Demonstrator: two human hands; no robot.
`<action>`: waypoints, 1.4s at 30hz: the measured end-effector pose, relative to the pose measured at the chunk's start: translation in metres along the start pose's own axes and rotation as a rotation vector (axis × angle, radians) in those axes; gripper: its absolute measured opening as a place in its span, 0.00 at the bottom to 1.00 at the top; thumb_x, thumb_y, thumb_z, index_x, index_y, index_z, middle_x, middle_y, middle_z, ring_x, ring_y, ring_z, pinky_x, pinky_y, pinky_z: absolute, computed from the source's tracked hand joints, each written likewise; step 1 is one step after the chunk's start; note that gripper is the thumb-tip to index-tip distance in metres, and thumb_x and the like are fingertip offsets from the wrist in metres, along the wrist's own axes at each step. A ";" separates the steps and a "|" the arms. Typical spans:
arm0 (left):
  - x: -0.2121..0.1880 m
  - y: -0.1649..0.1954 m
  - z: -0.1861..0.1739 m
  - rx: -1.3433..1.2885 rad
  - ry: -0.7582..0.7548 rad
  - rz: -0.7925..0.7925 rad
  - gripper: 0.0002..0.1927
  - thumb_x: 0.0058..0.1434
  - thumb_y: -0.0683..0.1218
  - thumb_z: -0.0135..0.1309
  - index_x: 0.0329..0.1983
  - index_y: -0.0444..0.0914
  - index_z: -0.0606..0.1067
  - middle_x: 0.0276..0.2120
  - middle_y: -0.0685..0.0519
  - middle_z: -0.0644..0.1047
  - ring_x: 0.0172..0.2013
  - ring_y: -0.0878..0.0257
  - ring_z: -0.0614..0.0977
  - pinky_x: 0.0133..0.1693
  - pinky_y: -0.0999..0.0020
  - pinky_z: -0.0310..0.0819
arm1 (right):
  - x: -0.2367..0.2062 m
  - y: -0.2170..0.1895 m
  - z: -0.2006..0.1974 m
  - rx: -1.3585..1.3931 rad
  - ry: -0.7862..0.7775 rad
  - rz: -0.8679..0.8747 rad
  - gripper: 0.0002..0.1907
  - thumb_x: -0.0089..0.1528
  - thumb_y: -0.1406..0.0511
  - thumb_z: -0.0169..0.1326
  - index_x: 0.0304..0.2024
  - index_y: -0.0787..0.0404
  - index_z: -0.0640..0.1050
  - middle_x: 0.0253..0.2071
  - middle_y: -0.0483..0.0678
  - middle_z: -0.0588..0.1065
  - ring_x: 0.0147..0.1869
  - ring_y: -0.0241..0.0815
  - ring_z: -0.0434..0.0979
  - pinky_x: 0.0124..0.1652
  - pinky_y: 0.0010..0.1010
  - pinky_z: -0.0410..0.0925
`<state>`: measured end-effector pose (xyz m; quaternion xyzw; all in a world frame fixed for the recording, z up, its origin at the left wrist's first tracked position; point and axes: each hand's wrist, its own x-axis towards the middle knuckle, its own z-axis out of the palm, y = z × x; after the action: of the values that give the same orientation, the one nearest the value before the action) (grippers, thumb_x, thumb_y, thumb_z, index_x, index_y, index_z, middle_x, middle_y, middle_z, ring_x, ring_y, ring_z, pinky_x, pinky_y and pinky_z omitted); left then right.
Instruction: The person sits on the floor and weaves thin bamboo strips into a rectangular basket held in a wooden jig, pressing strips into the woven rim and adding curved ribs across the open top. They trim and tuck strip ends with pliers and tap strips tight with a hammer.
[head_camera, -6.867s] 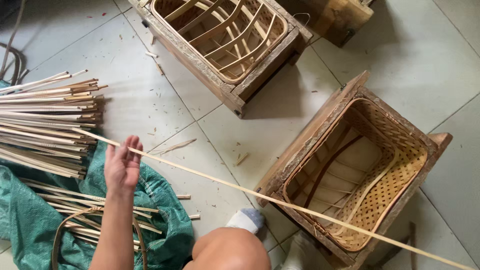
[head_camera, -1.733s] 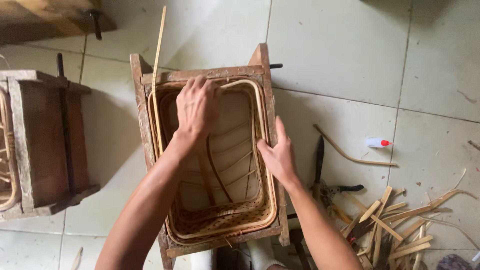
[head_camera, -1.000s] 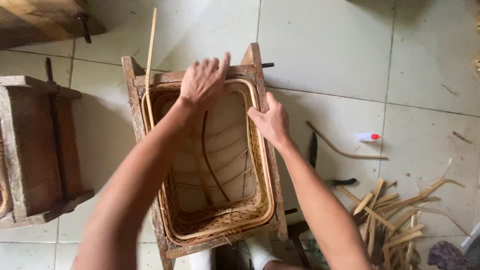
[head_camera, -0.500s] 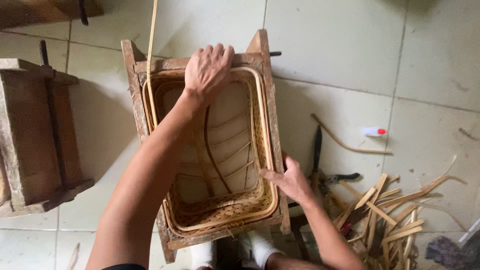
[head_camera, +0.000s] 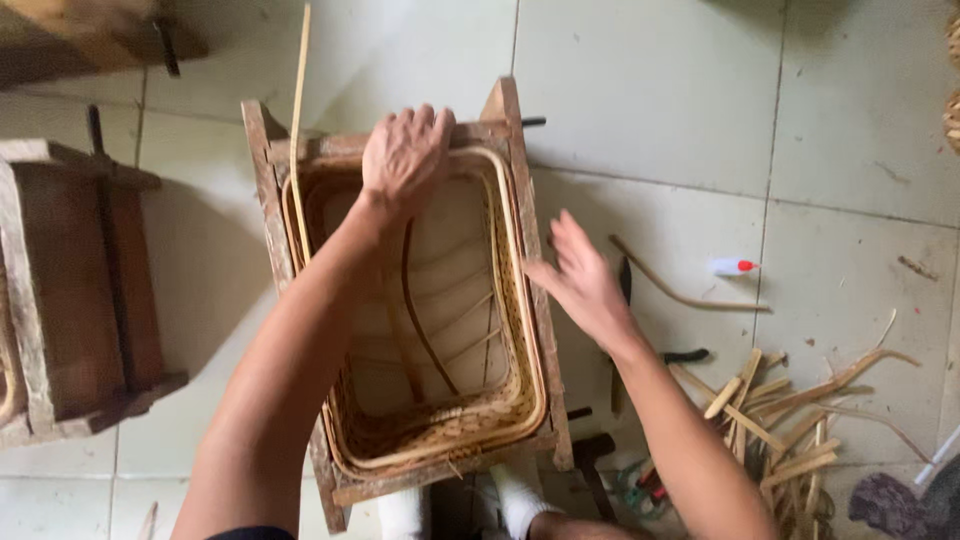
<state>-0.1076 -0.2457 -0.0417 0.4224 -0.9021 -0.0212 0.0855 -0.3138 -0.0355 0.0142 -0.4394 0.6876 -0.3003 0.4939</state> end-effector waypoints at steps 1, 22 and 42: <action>0.000 0.001 -0.003 -0.005 -0.028 -0.004 0.19 0.66 0.56 0.50 0.52 0.39 0.69 0.41 0.48 0.76 0.43 0.55 0.79 0.45 0.57 0.75 | 0.021 -0.007 0.002 -0.104 0.029 -0.012 0.57 0.59 0.49 0.61 0.76 0.72 0.47 0.76 0.72 0.48 0.79 0.58 0.50 0.71 0.44 0.53; 0.005 -0.001 -0.016 -0.032 -0.142 -0.001 0.17 0.66 0.43 0.50 0.57 0.37 0.67 0.42 0.47 0.76 0.42 0.56 0.79 0.44 0.57 0.72 | 0.147 -0.003 0.030 -0.356 0.297 -0.432 0.42 0.52 0.59 0.72 0.56 0.81 0.67 0.46 0.66 0.75 0.48 0.54 0.75 0.44 0.47 0.70; -0.058 -0.047 -0.034 -0.189 -0.049 -0.055 0.44 0.57 0.48 0.66 0.73 0.31 0.59 0.65 0.40 0.70 0.68 0.48 0.67 0.70 0.46 0.51 | 0.135 -0.034 0.029 -0.108 0.164 -0.064 0.49 0.48 0.47 0.66 0.64 0.69 0.71 0.55 0.58 0.80 0.60 0.50 0.81 0.61 0.39 0.71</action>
<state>-0.0296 -0.2298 -0.0212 0.4364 -0.8860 -0.1186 0.1024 -0.2930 -0.1712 -0.0224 -0.4611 0.7264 -0.3136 0.4017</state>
